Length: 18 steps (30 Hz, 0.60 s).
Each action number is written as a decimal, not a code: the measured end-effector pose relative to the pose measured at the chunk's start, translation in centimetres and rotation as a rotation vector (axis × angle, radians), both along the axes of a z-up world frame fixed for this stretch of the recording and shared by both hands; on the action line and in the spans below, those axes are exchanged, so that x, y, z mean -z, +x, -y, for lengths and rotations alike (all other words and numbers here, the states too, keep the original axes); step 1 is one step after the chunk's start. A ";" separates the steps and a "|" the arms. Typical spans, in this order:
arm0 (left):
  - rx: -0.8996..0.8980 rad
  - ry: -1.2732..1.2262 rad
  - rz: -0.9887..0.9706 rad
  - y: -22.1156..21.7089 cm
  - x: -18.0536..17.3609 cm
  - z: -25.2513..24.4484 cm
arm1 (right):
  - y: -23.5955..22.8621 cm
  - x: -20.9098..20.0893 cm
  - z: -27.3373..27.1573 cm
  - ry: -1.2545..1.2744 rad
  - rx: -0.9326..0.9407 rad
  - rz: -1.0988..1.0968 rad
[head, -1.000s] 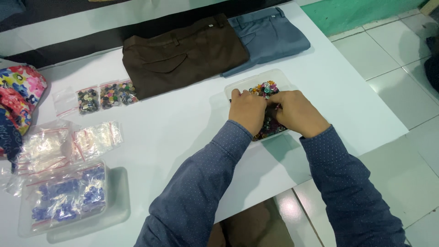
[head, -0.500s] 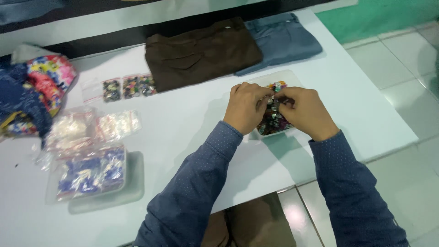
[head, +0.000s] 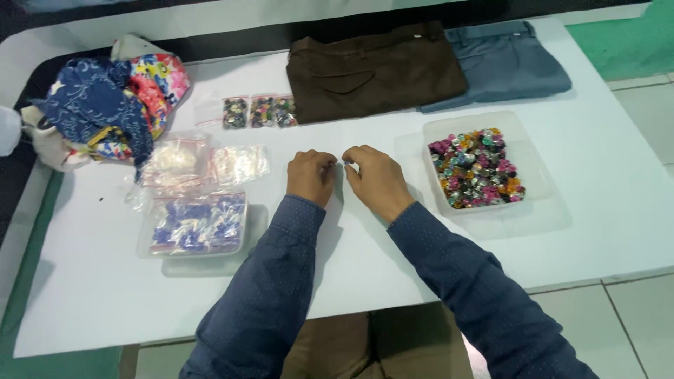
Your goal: Sorting and packaging small colorful buttons into plastic bags on a work table
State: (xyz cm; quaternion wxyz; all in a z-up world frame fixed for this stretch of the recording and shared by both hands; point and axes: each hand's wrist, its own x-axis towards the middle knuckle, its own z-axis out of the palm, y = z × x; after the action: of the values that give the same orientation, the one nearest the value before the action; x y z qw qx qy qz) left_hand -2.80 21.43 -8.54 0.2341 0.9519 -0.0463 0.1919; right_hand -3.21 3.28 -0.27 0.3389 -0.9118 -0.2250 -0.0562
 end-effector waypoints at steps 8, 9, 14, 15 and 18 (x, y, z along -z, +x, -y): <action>-0.016 0.025 -0.125 -0.3 -1.4 0.4 | 1.9 2.3 -0.1 0.112 -0.017 -0.082; -0.014 0.010 -0.122 -0.2 -1.6 0.4 | 2.2 2.3 0.1 0.160 -0.019 -0.100; 0.032 -0.050 -0.091 -0.6 -1.5 0.1 | 2.2 2.8 0.5 0.239 -0.019 -0.080; 0.043 -0.090 -0.080 -0.4 -1.4 -0.1 | 2.2 2.8 0.5 0.267 -0.015 -0.083; 0.024 -0.363 0.009 -0.3 -1.5 0.0 | 2.1 3.4 1.2 0.308 -0.023 -0.110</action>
State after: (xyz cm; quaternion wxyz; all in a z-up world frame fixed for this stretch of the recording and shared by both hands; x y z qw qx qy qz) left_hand -3.14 21.47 -7.08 0.4040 0.8926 -0.0236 0.1987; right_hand -1.10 2.13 -3.70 0.4871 -0.8480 -0.2054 -0.0361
